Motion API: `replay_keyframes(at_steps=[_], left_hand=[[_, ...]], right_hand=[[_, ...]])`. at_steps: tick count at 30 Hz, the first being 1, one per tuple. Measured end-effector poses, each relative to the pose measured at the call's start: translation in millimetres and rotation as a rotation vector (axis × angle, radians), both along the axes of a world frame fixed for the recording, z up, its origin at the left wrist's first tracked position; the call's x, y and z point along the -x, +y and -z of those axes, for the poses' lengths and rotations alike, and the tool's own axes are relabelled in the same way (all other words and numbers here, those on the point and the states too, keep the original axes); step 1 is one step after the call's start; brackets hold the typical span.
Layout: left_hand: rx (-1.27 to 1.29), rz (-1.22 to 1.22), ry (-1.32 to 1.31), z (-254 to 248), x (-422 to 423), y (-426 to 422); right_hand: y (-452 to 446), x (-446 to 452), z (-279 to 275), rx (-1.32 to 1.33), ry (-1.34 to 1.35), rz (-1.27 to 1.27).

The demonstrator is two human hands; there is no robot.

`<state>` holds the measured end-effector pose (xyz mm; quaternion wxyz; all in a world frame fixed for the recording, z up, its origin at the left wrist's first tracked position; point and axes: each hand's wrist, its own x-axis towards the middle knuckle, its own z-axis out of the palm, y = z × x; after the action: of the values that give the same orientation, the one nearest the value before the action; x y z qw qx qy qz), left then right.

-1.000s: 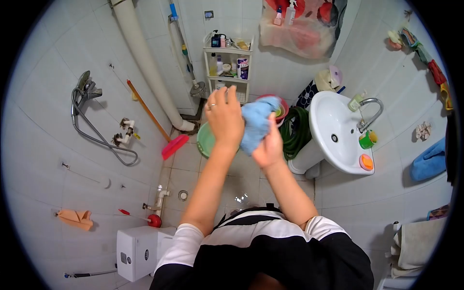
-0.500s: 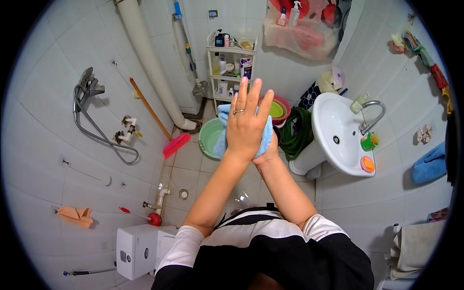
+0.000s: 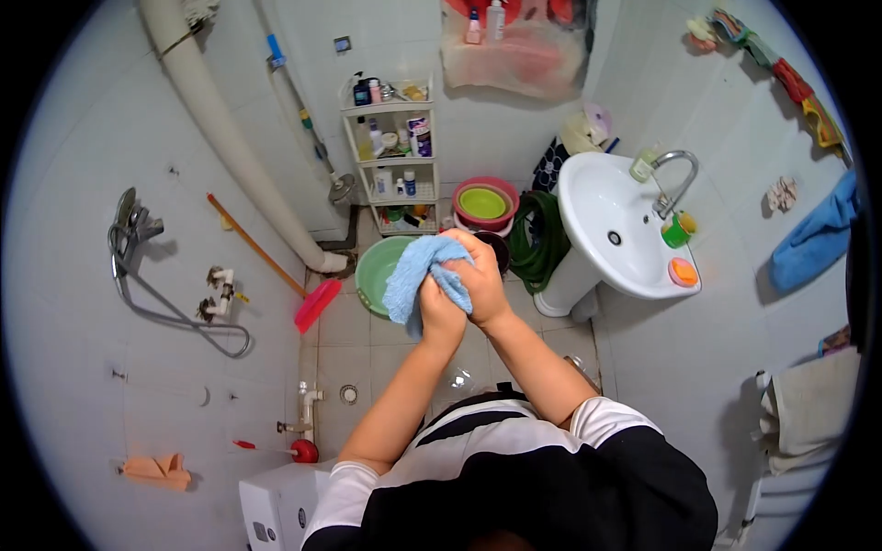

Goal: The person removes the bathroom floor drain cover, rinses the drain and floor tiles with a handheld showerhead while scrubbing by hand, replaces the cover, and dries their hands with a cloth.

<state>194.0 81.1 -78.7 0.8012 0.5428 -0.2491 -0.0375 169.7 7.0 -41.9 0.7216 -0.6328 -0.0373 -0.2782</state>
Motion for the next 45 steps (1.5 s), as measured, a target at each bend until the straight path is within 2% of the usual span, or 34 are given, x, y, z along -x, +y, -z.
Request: replay_keyframes(at_steps=[2,4,5,6,7,8,9,10,12,13,14,16,17,20,21,23,24,28,32,33,34,36,37,38,39,40,41,42,44,45], left_hand=[[-0.043,0.033,-0.025,5,-1,-8],[-0.463,0.022,-0.612,-11,0,-4],[-0.709,0.231,-0.536,-31,-1,-2],[-0.586,0.201,-0.698,-54,6,-2],[-0.454,0.172,-0.851,-75,13,-3],[-0.285,0.293,-0.848,-91,13,-3],[-0.283,0.374,-0.744,-115,13,2],[-0.058,0.466,-0.637,-123,5,-4],[0.270,0.568,-0.414,-143,-3,-23],[0.288,0.463,-0.397,-151,-2,-36],[0.218,0.201,-0.559,-152,-7,-58],[-0.097,-0.179,-0.990,-143,-13,-80],[-0.040,-0.180,-0.986,-132,-6,-93],[-0.090,-0.082,-1.248,-107,10,-119],[-0.084,-0.077,-1.248,-102,13,-129],[-0.200,0.083,-1.152,-94,18,-149],[-0.347,0.219,-1.177,-82,20,-154],[-0.327,0.398,-1.028,-33,55,-189],[-0.305,0.568,-0.846,-23,61,-234],[-0.294,0.547,-0.878,-27,62,-244],[-0.276,0.468,-0.780,-34,61,-254],[-0.317,0.433,-0.557,-38,55,-280],[-0.375,0.526,-0.578,-36,45,-294],[-0.296,0.633,-0.590,-32,40,-311],[-0.303,0.780,-0.349,-23,36,-322],[-0.308,0.918,-0.104,-19,34,-331],[-0.084,0.848,0.137,-22,46,-346],[-0.083,0.845,0.137,-28,46,-352],[0.054,0.772,0.346,-41,50,-361],[0.038,0.796,0.306,-41,48,-363]], right_hand=[[-5,-5,16,0.037,-0.065,0.107],[-19,-13,38,-0.795,-0.084,0.008],[-25,-5,26,-0.855,-0.108,-0.089],[-35,-1,26,-0.847,-0.127,-0.054],[-46,4,28,-0.906,-0.240,-0.329],[-49,5,33,-0.946,-0.272,-0.387],[-53,7,39,-0.986,-0.302,-0.446],[-44,1,46,-1.018,-0.251,-0.293],[1,14,46,-1.179,-0.309,-0.476],[23,15,41,-1.249,-0.112,-0.498],[46,16,36,-1.330,0.082,-0.519],[41,20,32,-1.255,0.253,-0.525],[25,23,29,-1.173,0.187,-0.454],[-47,38,19,-0.977,-0.003,-0.214],[-69,45,14,-0.933,-0.051,-0.143],[-111,58,6,-0.879,-0.130,-0.025],[-129,65,2,-0.858,-0.157,0.015],[-192,86,-11,-0.832,-0.239,0.129],[-243,106,-3,-0.781,-0.248,0.133],[-257,112,-3,-0.697,-0.275,0.127],[-273,118,-4,-0.609,-0.298,0.115],[-295,136,-31,-0.687,-0.336,0.151],[-309,142,-37,-0.569,-0.272,0.183],[-322,149,-40,-0.448,-0.211,0.214],[-332,155,-38,-0.445,-0.208,0.215],[-342,160,-34,-0.111,-0.137,0.348],[-353,166,-34,0.060,-0.098,0.405],[-363,172,-34,0.228,-0.065,0.468],[-384,186,-38,0.208,0.116,0.489],[-398,187,-24,-0.125,0.158,0.419]])
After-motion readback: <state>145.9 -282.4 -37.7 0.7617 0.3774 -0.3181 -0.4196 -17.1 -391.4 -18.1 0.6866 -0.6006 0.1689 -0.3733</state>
